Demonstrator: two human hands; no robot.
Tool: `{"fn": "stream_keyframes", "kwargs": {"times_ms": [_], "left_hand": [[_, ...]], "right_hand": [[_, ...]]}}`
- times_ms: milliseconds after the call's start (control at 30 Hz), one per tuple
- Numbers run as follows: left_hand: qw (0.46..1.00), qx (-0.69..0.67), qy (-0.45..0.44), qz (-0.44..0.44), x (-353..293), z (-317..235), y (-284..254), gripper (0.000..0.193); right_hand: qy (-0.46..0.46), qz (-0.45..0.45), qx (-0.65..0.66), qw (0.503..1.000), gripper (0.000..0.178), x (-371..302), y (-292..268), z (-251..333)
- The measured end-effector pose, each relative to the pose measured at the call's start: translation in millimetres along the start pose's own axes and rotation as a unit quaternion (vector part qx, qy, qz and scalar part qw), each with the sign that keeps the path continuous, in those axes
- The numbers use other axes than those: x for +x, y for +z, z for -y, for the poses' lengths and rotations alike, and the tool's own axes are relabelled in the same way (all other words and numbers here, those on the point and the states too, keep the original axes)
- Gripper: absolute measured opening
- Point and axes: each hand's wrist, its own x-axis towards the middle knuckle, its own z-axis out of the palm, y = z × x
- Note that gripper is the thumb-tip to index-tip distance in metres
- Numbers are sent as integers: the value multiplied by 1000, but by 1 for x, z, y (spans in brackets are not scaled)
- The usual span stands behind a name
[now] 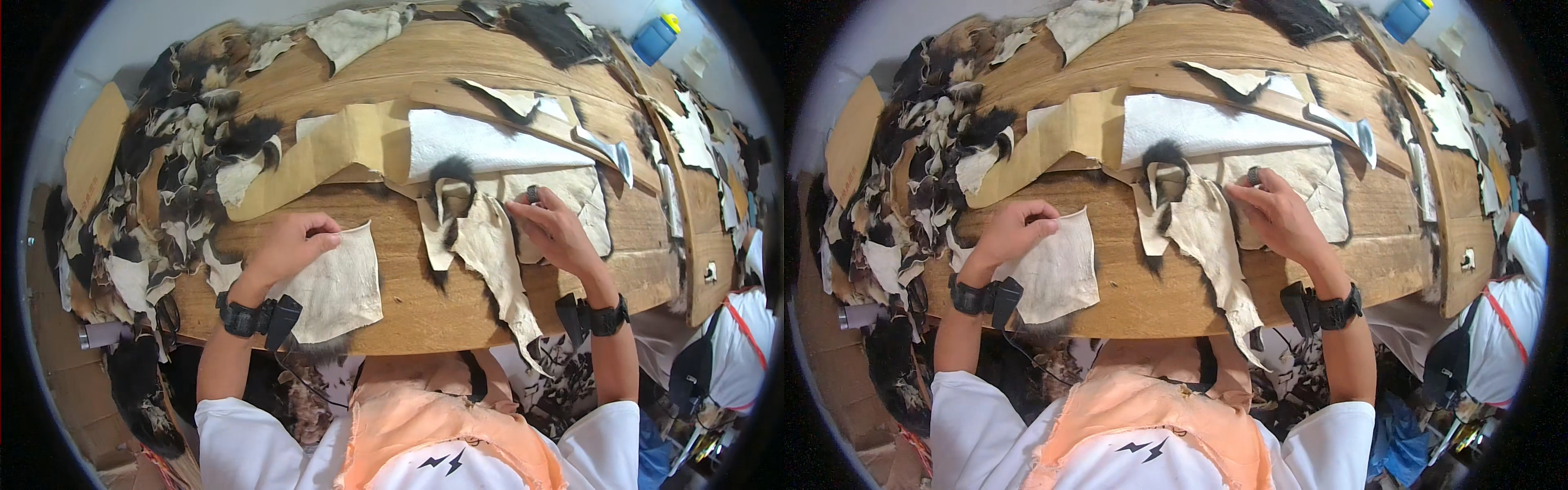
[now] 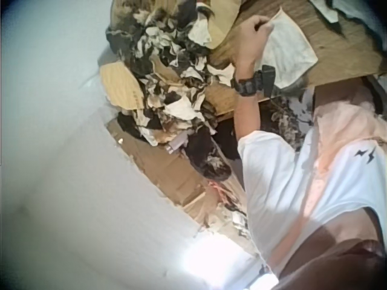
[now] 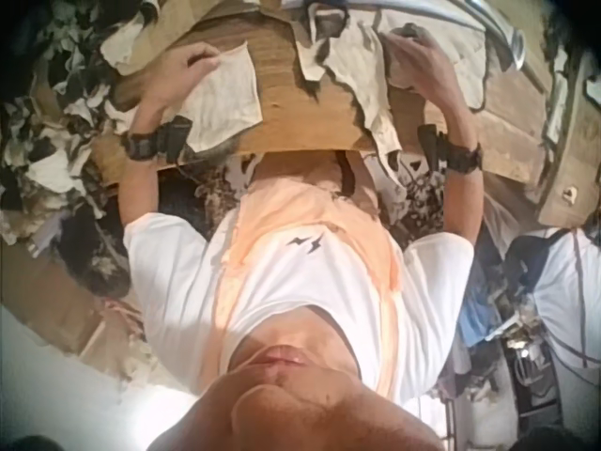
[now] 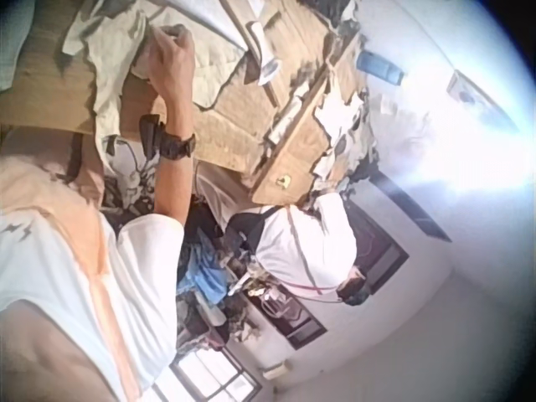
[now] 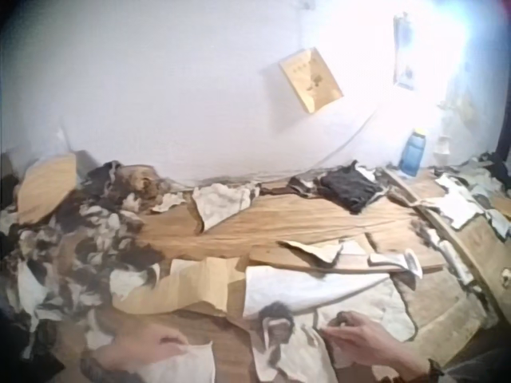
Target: Sorting through leather scraps and using a metal slating tool to scrape a piece of leather on a wooden surface.
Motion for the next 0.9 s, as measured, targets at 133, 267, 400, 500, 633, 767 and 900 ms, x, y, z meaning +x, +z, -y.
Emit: {"fn": "stream_keyframes", "kwargs": {"times_ms": [133, 267, 400, 500, 633, 767, 900], "left_hand": [[999, -16, 31, 4, 5, 2, 12, 15], [999, -15, 39, -4, 4, -2, 13, 14], [999, -26, 22, -30, 0, 8, 16, 15], [999, -23, -7, -29, 1, 5, 19, 19], [1000, -18, 1, -16, 4, 2, 20, 20], [1000, -16, 5, -9, 5, 4, 19, 20], [999, -21, 37, -19, 5, 10, 22, 18]], "right_hand": [[16, -32, -1, 999, 32, -4, -7, 4], [59, -102, -2, 993, 20, -17, -14, 16], [31, -105, -20, 994, 14, -30, 1, 39], [23, -80, -81, 993, 17, -39, 14, 55], [39, -19, -132, 990, 29, -41, 35, 65], [-47, -2, -127, 991, 27, -44, 45, 69], [-22, 21, -63, 998, 18, -39, 45, 64]]}}
